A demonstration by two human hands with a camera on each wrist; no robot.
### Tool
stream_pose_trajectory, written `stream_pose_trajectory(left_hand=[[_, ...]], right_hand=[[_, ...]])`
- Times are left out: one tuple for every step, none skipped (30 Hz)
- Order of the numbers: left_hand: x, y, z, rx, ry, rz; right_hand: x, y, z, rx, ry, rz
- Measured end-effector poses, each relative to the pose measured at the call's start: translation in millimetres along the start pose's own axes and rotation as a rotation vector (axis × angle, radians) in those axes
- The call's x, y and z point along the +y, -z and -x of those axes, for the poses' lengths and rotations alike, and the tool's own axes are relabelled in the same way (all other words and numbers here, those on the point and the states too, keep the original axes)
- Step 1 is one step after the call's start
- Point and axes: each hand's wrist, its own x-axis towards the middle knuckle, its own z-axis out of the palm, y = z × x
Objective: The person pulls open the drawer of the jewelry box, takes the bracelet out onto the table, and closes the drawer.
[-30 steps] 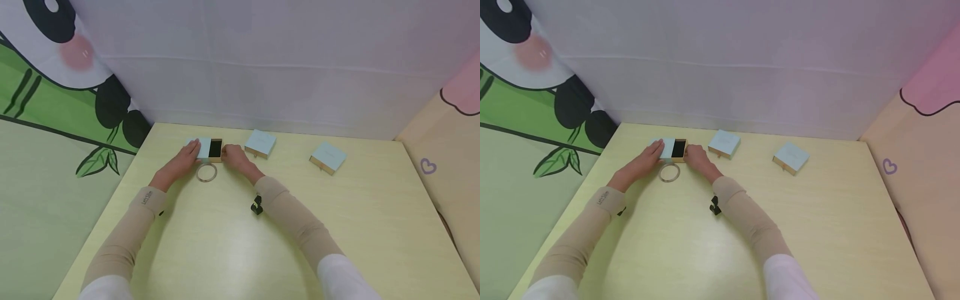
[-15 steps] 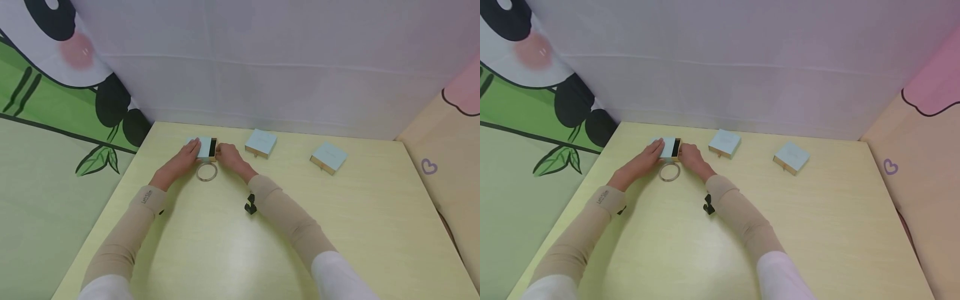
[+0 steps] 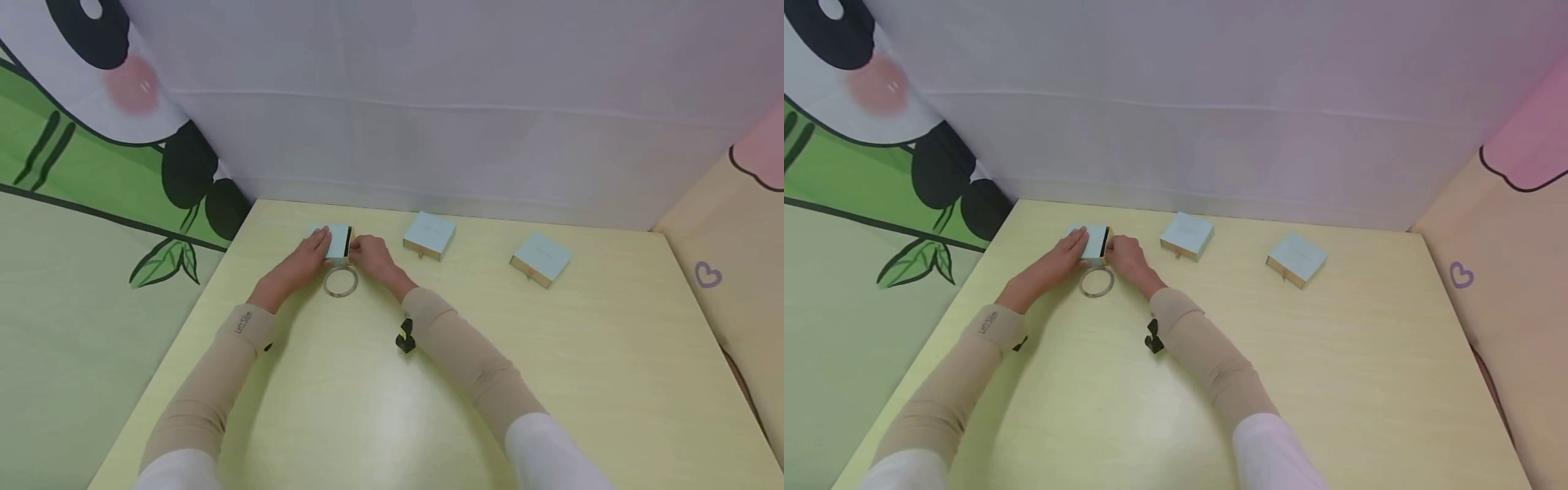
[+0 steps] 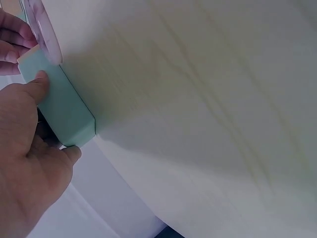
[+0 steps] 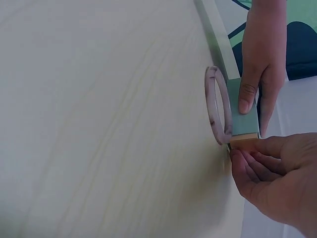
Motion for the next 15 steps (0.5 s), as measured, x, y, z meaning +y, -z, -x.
stream_pose_trajectory(left_hand=[[-0.2,0.1,0.3,0.000,-0.002,0.000],[-0.2,0.4,0.4,0.001,-0.003,0.003],[0.1,1.0,0.4,0.003,-0.008,0.010],[0.4,1.5,0.5,0.005,-0.011,0.017],[0.8,2.0,0.5,0.006,-0.015,0.020],[0.7,2.1,0.3,0.007,-0.019,0.020],[0.7,2.2,0.3,0.006,-0.021,0.022],[0.4,2.4,0.6,0.006,-0.023,0.020],[0.0,2.5,1.0,0.005,-0.023,0.015],[0.2,2.7,0.6,0.005,-0.024,0.016],[0.5,2.9,0.2,0.004,-0.024,0.011],[0.5,3.0,0.2,0.004,-0.024,0.009],[0.7,3.3,0.1,0.006,-0.024,0.009],[0.9,3.4,0.0,0.008,-0.024,0.007],[1.2,3.2,-0.6,0.008,-0.025,0.006]], right_hand=[[-0.9,-1.5,-0.2,-0.004,0.005,-0.003],[-1.9,-3.2,-0.3,-0.007,0.006,-0.009],[-2.9,-4.6,-0.5,-0.007,0.007,-0.012],[-4.0,-5.7,-0.5,-0.006,0.004,-0.017],[-4.8,-6.8,-0.7,-0.005,0.001,-0.020],[-5.5,-7.6,-0.8,-0.002,-0.001,-0.020],[-6.0,-8.4,-1.0,0.005,-0.008,-0.014],[-6.4,-9.0,-1.1,0.008,-0.014,-0.018],[-7.3,-8.9,-0.7,0.007,-0.018,-0.027],[-7.5,-8.2,-0.1,0.005,-0.020,-0.034],[-7.3,-7.8,0.3,0.001,-0.019,-0.038],[-7.4,-7.1,0.7,-0.003,-0.017,-0.041],[-7.5,-6.5,1.5,-0.009,-0.017,-0.045],[-7.7,-5.7,2.2,-0.013,-0.015,-0.047],[-7.7,-5.0,2.8,-0.017,-0.013,-0.049]])
